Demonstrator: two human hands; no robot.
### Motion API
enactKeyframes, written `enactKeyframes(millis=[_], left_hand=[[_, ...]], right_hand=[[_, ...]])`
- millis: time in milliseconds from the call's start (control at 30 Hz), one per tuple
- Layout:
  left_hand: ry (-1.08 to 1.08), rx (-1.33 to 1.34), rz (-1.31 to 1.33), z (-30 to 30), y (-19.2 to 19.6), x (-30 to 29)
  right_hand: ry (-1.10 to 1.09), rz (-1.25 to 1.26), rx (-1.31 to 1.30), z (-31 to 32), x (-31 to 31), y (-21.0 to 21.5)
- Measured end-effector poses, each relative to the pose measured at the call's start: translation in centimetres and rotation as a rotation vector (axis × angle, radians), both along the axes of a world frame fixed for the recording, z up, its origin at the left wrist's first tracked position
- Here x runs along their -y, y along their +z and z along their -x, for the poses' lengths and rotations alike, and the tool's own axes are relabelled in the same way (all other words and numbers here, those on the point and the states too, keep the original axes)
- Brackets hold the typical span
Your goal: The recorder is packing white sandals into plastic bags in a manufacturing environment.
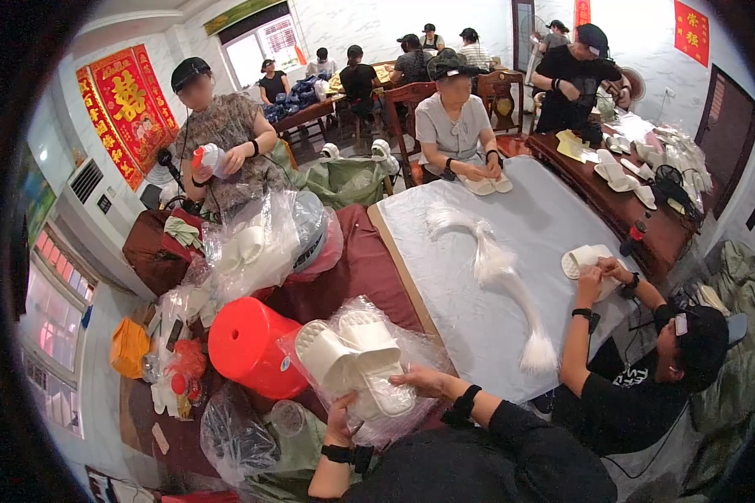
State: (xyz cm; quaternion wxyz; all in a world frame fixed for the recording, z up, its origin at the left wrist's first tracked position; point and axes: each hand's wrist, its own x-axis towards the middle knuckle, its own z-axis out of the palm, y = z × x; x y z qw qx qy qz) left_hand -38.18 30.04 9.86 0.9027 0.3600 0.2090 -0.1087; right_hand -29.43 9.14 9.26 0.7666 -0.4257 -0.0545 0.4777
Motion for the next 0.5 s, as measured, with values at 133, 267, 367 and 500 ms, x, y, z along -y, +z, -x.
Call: enactKeyframes(millis=[133, 267, 367, 500], left_hand=[[0.003, 0.004, 0.006, 0.2, 0.2, 0.1], [-0.018, -0.024, 0.015, 0.2, -0.9, 0.0], [-0.051, 0.012, -0.002, 0.2, 0.9, 0.4], [-0.046, -0.082, -0.074, 0.5, 3.2, 0.9]], right_hand=[[0.024, -0.042, 0.020, 0.1, -0.2, 1.2], [0.065, 0.041, 0.034, -0.1, -0.3, 0.5], [0.070, 0.037, 0.056, -0.1, -0.1, -1.3], [0.067, -0.072, 0.030, -0.2, -0.3, -0.9]])
